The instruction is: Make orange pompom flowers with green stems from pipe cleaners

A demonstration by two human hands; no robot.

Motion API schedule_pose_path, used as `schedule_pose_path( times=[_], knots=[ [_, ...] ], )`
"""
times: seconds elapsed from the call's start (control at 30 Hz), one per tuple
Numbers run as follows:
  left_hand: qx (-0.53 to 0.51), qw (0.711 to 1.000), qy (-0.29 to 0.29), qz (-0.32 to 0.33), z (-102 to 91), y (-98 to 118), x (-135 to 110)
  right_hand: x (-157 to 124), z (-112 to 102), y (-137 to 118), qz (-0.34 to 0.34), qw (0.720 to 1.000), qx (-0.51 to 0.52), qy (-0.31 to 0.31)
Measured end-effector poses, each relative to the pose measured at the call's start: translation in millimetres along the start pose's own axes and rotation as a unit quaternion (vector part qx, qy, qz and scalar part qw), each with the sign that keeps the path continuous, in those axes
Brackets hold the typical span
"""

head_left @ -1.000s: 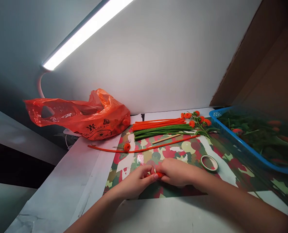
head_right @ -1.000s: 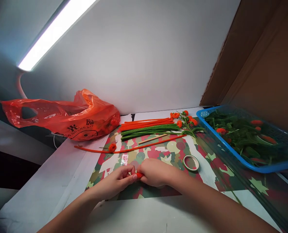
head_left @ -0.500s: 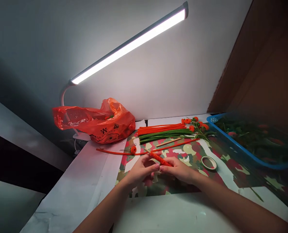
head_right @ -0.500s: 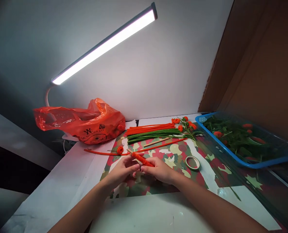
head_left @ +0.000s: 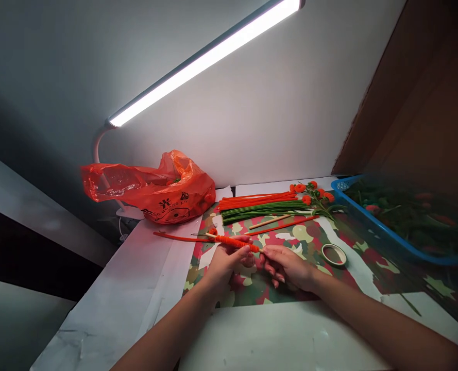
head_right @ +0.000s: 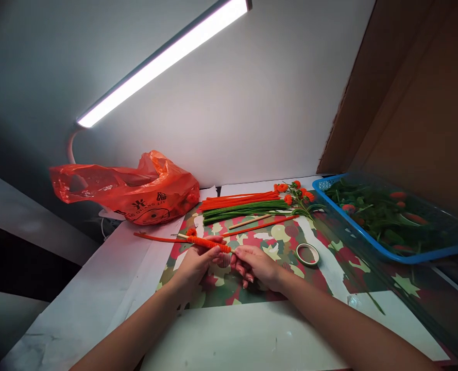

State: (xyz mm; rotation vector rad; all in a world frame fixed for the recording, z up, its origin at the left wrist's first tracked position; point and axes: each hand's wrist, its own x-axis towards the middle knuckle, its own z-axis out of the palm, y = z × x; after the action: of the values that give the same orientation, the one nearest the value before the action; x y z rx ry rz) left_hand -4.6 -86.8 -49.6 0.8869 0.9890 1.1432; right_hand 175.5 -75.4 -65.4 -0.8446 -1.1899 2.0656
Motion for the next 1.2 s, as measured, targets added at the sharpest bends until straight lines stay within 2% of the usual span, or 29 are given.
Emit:
schedule_pose_path(
  times=[0.1, 0.23, 0.33, 0.5, 0.6, 0.7, 0.8, 1.0, 1.2],
  knots=[
    [0.022, 0.999, -0.025, -0.019, 2.7, -5, -2, 0, 3, 1, -0.007, 1.000, -0.003, 0.013],
    [0.052, 0.998, -0.014, -0.020, 1.3, -7, 1, -1, 4, 0, -0.021, 0.999, -0.015, 0.033],
    [0.047, 0.999, -0.015, -0.008, 2.5, -4, 2, -1, 5, -1, -0.027, 0.999, -0.018, 0.032],
    [0.032, 0.999, -0.006, -0.024, 4.2, 3, 0, -1, 4, -3, -0.034, 0.998, -0.008, 0.049],
    [-0.047, 0.999, 0.023, 0.000, -1.4, 7, 4, 0, -1, -4, -0.053, 0.995, -0.006, 0.086],
    [-0.087, 0.991, 0.090, 0.051, -8.4, 8, 10, 1, -5, -6, -0.069, 0.991, -0.010, 0.114],
    [-0.082, 0.988, 0.121, 0.057, -11.1, 7, 13, -1, -5, -7, -0.059, 0.992, -0.025, 0.110],
    [-0.056, 0.988, 0.131, 0.058, -9.8, 5, 11, -3, -2, -5, -0.030, 0.995, -0.050, 0.081],
    [-0.026, 0.991, 0.119, 0.047, -11.8, 3, 12, -2, -4, -2, -0.038, 0.992, -0.099, 0.071]
  ],
)
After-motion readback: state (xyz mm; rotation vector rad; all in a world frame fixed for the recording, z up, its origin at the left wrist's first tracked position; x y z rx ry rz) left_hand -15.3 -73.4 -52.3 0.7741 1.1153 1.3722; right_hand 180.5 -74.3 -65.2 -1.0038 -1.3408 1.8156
